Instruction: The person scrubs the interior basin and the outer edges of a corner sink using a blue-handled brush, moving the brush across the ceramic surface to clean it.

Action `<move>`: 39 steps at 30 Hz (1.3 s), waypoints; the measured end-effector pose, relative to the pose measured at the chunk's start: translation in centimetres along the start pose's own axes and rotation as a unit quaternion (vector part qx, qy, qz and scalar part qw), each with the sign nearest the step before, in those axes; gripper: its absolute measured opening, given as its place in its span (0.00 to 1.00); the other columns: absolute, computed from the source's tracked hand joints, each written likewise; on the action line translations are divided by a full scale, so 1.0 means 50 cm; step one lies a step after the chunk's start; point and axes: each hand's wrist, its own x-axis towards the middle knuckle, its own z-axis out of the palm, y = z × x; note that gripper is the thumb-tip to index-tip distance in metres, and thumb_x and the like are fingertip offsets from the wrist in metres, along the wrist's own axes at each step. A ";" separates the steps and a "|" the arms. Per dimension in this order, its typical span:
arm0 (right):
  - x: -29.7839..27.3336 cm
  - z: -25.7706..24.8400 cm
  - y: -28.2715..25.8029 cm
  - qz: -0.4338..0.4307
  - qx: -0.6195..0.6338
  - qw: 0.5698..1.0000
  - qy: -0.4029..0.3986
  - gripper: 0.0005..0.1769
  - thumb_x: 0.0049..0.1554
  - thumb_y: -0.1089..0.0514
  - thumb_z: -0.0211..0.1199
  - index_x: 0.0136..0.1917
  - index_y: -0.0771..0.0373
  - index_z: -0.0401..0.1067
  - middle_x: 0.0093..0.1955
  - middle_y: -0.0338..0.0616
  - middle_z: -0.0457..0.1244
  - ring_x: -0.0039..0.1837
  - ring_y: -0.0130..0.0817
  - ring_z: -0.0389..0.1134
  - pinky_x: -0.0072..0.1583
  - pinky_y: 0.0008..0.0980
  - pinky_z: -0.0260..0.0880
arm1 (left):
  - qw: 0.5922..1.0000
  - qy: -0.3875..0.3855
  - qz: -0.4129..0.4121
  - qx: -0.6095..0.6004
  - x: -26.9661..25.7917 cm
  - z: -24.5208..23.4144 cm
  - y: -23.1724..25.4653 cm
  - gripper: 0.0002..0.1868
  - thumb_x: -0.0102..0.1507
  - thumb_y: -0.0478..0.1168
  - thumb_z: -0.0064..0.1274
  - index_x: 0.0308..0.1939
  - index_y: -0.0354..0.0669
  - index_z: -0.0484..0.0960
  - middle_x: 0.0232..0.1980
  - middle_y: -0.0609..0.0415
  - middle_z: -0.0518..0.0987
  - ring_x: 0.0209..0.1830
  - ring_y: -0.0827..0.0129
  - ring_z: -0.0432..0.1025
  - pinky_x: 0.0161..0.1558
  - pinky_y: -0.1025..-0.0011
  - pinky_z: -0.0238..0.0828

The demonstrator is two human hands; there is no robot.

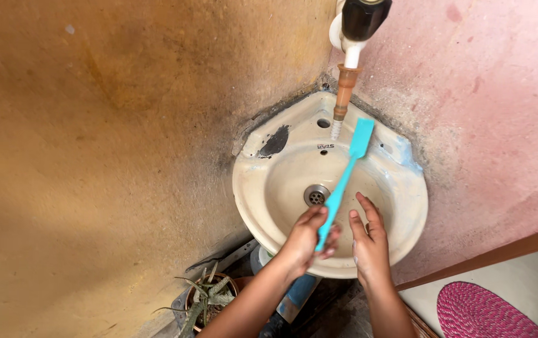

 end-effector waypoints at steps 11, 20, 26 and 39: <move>0.005 -0.204 0.087 -0.219 -0.093 0.959 0.154 0.16 0.68 0.57 0.56 0.67 0.58 0.71 0.70 0.44 0.64 0.64 0.31 0.65 0.65 0.32 0.66 | 0.996 -0.047 -0.079 0.008 0.048 0.053 -0.022 0.11 0.68 0.49 0.40 0.46 0.49 0.68 0.23 0.62 0.63 0.13 0.80 0.48 0.14 0.78 0.41; -0.099 -0.534 0.384 0.172 -0.445 0.815 0.329 0.08 0.70 0.59 0.62 0.61 0.63 0.75 0.61 0.52 0.61 0.61 0.41 0.65 0.58 0.36 0.69 | 0.991 0.031 -0.029 0.123 0.046 0.051 0.009 0.09 0.67 0.49 0.49 0.46 0.53 0.69 0.22 0.64 0.63 0.13 0.82 0.52 0.14 0.79 0.42; -0.057 -0.467 0.264 0.279 -0.435 0.813 0.270 0.10 0.70 0.60 0.61 0.63 0.62 0.74 0.63 0.51 0.61 0.62 0.40 0.66 0.57 0.35 0.70 | 0.982 0.087 0.009 0.170 0.049 0.021 0.011 0.10 0.66 0.46 0.53 0.45 0.51 0.69 0.23 0.62 0.66 0.13 0.80 0.55 0.14 0.77 0.46; -0.014 -0.389 0.028 -0.227 -0.234 0.921 0.211 0.16 0.68 0.61 0.59 0.69 0.60 0.72 0.66 0.50 0.61 0.63 0.36 0.66 0.55 0.34 0.72 | 0.973 0.112 0.053 0.196 0.064 0.025 -0.022 0.18 0.71 0.57 0.41 0.47 0.46 0.72 0.22 0.60 0.68 0.13 0.79 0.59 0.14 0.78 0.52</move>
